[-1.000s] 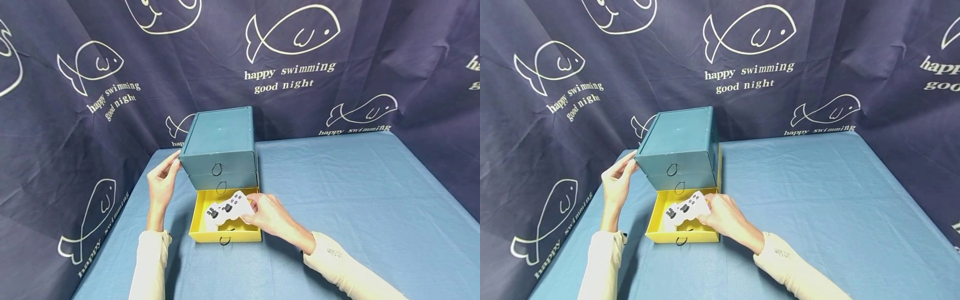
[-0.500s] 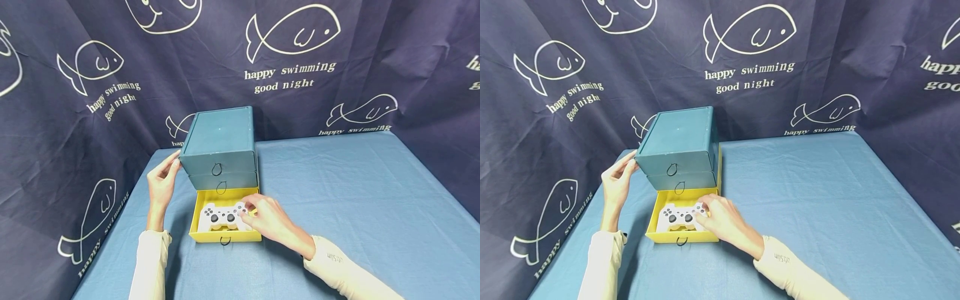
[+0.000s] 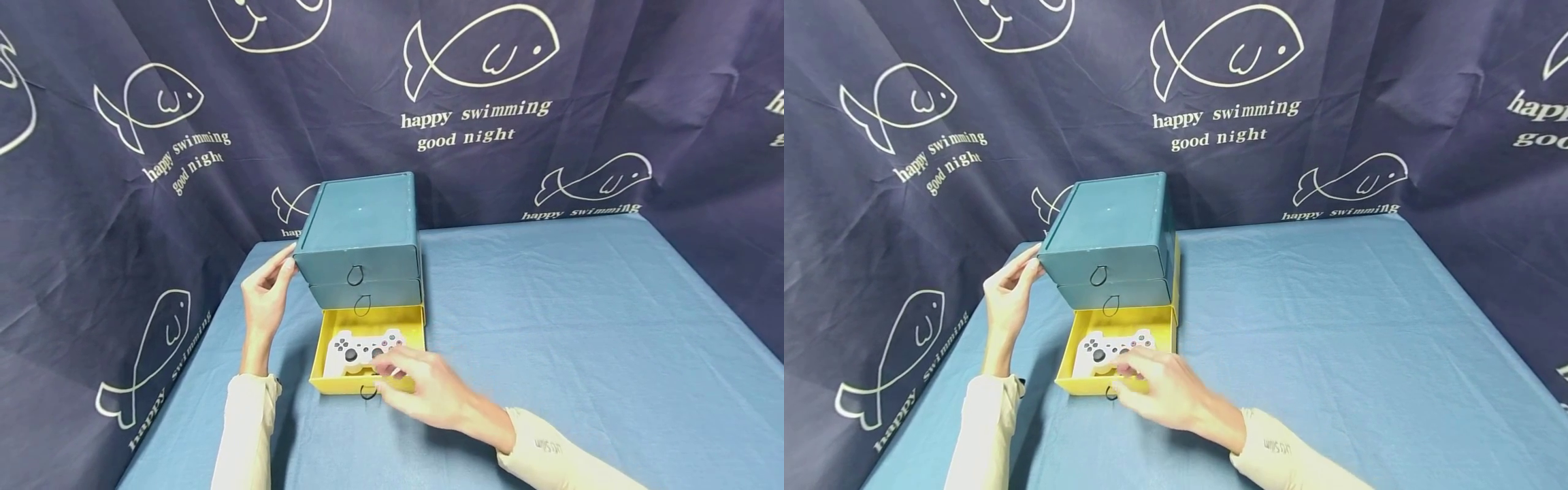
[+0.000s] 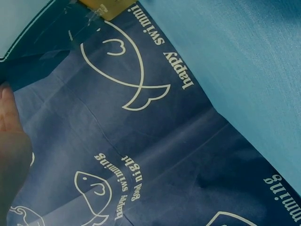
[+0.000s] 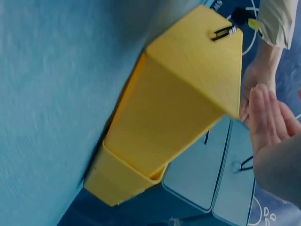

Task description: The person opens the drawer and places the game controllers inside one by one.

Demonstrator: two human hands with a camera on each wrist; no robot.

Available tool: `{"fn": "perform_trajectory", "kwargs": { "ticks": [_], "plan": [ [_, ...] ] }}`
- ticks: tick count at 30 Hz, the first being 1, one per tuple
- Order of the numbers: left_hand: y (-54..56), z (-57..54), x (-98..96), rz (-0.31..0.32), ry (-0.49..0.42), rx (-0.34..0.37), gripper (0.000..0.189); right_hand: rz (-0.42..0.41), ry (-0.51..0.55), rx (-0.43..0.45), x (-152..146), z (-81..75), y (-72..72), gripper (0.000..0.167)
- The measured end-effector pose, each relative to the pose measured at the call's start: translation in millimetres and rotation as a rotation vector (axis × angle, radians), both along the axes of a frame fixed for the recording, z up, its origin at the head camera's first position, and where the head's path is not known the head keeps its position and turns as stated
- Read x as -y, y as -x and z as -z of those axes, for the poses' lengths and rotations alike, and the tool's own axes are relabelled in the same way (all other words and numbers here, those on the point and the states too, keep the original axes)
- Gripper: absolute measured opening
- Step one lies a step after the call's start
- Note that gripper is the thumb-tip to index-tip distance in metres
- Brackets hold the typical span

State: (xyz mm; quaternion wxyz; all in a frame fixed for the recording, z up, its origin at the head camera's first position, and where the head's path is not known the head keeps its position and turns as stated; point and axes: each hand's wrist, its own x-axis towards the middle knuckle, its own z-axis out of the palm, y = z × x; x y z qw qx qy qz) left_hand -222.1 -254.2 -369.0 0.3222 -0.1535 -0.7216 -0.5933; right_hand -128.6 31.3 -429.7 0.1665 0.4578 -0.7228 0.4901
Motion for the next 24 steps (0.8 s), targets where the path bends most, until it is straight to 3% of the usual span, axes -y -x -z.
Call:
{"fn": "perform_trajectory", "kwargs": {
  "ticks": [4,8,18,24],
  "plan": [
    [0.1,0.2,-0.1,-0.008,-0.001,0.008,0.028,-0.04,-0.063,-0.02,2.9,4.9,-5.1,0.023],
    [0.4,0.0,-0.1,-0.012,0.002,0.01,0.028,-0.02,-0.142,0.004,4.1,5.0,-8.7,0.02],
    [1.2,0.2,-0.3,-0.008,-0.001,0.006,0.028,0.017,-0.383,0.199,5.8,-5.4,-11.0,0.018],
    [1.2,0.3,-0.2,-0.003,-0.005,0.0,0.028,0.023,-0.467,0.28,9.5,-8.4,-14.1,0.02]
  ]
}}
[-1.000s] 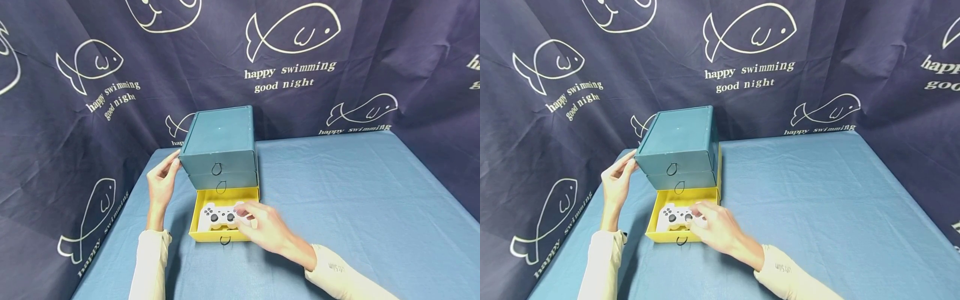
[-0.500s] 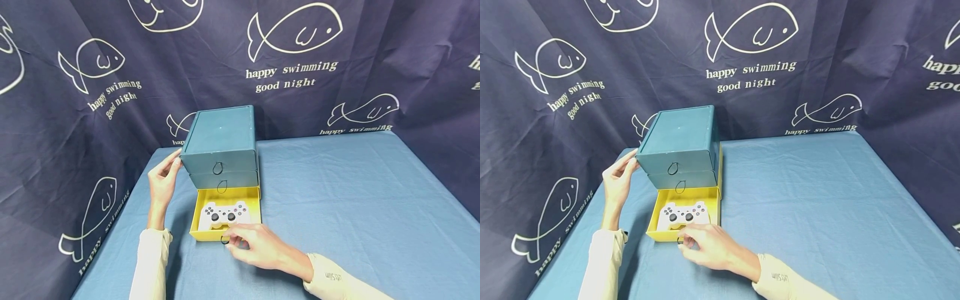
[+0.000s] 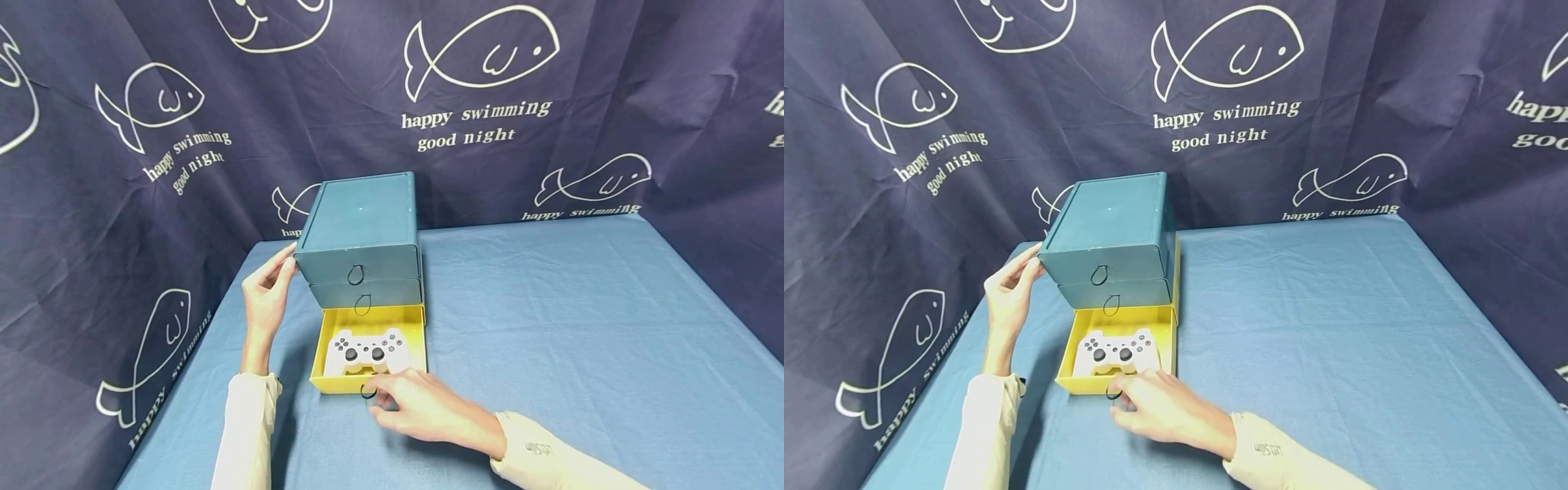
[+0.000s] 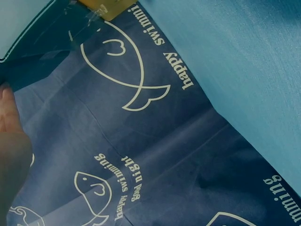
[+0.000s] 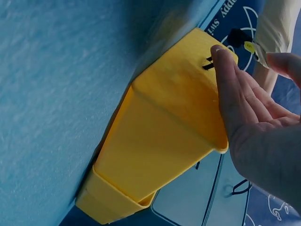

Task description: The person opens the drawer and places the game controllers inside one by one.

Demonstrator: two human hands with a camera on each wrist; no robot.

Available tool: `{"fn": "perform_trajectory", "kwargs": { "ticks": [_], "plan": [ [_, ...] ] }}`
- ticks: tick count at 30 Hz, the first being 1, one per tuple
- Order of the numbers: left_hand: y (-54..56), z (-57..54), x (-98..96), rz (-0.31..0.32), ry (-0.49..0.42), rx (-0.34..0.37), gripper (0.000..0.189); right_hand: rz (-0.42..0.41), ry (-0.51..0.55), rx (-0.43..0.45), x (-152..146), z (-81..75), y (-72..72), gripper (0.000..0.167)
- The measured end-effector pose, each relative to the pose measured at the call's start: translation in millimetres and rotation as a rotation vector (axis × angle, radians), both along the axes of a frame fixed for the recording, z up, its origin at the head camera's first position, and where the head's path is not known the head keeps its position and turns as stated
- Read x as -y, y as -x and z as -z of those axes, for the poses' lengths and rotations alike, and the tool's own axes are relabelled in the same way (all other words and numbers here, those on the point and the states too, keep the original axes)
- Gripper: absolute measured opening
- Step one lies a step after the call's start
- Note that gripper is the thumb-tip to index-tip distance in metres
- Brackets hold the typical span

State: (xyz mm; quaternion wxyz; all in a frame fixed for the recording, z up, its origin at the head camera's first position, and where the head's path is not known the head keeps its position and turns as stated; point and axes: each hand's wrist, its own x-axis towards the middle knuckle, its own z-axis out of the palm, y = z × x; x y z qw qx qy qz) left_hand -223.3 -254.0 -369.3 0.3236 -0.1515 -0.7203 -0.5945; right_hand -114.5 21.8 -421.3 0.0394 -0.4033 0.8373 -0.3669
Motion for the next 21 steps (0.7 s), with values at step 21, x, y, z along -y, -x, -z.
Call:
{"fn": "perform_trajectory", "kwargs": {
  "ticks": [21],
  "plan": [
    [0.3,-0.2,0.0,0.002,-0.003,-0.004,0.028,0.003,-0.101,0.058,7.9,6.8,1.9,0.029]
  ]
}}
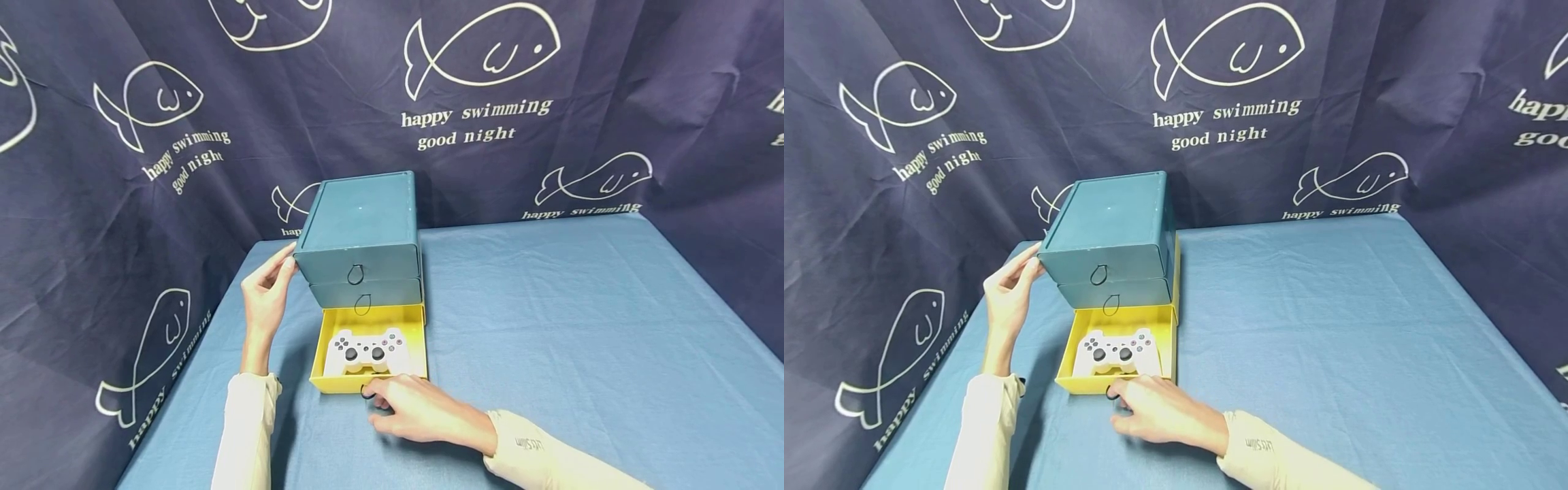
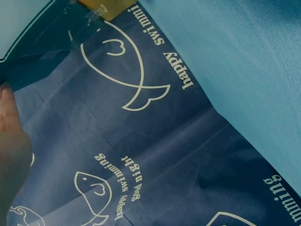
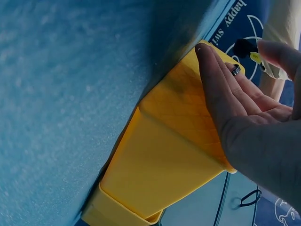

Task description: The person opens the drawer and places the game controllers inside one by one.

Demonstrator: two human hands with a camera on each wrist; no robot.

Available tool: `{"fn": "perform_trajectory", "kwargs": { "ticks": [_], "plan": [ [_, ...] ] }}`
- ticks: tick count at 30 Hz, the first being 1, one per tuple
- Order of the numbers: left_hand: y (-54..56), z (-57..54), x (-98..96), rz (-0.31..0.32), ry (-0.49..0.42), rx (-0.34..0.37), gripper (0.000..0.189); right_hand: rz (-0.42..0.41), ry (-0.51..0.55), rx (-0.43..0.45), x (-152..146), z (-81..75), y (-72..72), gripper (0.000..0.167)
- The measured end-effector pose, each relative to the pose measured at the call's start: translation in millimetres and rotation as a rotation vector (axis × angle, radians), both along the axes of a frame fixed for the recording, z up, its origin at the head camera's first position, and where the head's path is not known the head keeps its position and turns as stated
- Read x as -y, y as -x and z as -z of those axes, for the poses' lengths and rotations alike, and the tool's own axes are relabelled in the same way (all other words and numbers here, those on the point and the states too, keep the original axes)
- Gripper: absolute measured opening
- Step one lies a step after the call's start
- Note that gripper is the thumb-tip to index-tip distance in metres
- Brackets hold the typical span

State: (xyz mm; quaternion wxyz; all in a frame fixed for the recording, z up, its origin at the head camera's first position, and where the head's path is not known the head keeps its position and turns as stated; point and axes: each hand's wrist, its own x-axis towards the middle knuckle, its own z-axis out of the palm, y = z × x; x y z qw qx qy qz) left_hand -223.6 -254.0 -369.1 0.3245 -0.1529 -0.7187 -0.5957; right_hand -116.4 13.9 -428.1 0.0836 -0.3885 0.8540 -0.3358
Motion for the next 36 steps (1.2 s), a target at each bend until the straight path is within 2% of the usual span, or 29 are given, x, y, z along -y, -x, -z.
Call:
{"fn": "perform_trajectory", "kwargs": {
  "ticks": [19,36],
  "plan": [
    [-0.5,0.5,0.7,-0.007,0.006,0.01,0.029,0.011,0.041,-0.007,1.6,0.3,6.9,0.025],
    [0.7,1.0,1.5,-0.002,0.003,0.002,0.028,0.015,0.056,0.025,2.2,-0.2,13.4,0.026]
  ]
}}
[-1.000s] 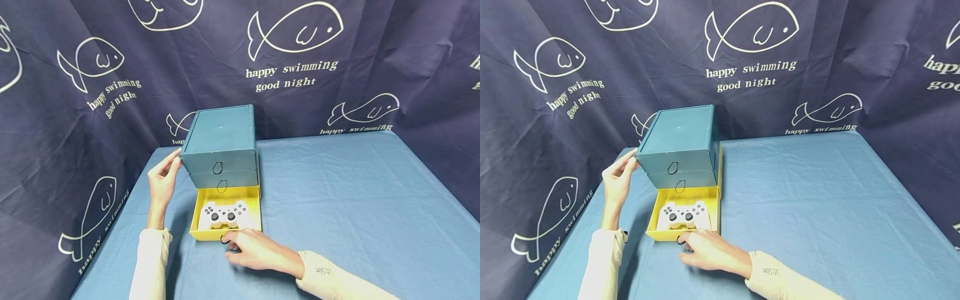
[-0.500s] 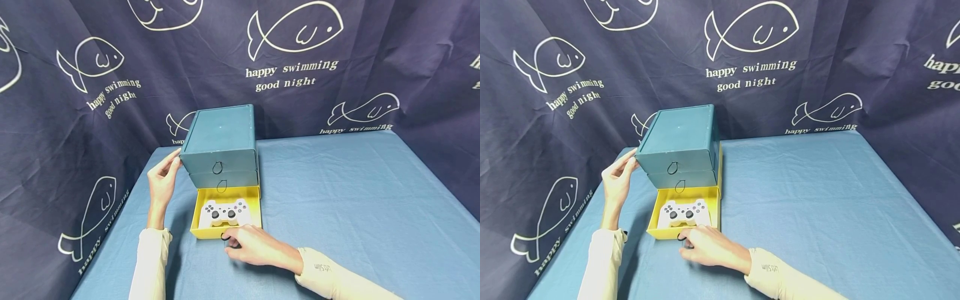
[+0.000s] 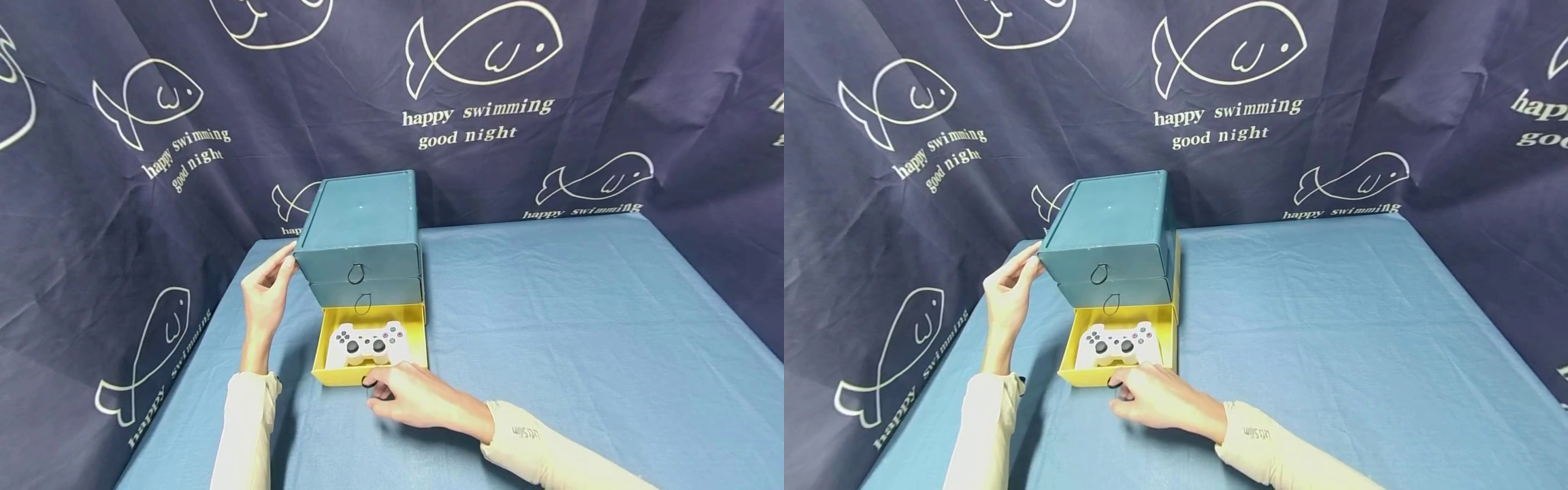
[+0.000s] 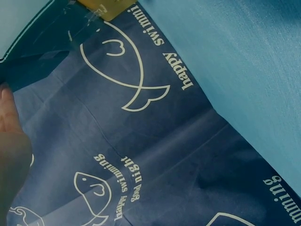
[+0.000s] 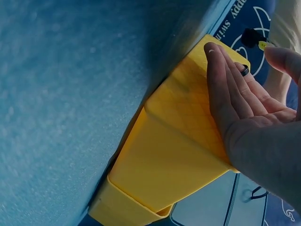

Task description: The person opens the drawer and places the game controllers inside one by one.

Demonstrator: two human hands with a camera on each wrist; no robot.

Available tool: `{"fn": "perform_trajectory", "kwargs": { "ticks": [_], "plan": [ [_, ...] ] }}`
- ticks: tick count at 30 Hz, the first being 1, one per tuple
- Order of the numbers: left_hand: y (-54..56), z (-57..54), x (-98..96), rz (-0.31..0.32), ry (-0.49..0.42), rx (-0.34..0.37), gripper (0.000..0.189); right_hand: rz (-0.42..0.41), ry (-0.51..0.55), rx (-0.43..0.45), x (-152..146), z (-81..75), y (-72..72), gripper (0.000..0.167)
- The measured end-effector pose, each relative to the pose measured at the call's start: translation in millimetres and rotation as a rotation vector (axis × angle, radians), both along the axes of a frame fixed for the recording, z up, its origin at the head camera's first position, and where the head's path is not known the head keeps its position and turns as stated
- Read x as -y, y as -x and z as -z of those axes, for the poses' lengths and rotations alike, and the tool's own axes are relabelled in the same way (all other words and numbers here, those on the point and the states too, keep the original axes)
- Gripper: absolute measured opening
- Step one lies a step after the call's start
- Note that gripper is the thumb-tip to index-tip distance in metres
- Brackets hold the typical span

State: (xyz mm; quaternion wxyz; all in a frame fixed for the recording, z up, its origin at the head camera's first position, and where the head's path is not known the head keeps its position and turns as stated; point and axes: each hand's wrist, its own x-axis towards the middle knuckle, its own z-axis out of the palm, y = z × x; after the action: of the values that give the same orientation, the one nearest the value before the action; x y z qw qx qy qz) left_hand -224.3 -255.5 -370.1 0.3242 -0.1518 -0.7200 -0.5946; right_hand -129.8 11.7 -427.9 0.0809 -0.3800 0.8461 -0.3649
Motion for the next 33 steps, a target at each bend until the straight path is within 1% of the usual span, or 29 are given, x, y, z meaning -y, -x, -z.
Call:
{"fn": "perform_trajectory", "kwargs": {
  "ticks": [20,33],
  "plan": [
    [-0.4,0.4,0.1,-0.015,0.015,0.0,0.028,0.0,0.036,0.042,1.1,1.2,6.9,0.025],
    [-1.1,-0.1,-0.6,-0.016,0.005,0.006,0.028,-0.001,0.041,0.051,1.0,0.6,10.8,0.025]
  ]
}}
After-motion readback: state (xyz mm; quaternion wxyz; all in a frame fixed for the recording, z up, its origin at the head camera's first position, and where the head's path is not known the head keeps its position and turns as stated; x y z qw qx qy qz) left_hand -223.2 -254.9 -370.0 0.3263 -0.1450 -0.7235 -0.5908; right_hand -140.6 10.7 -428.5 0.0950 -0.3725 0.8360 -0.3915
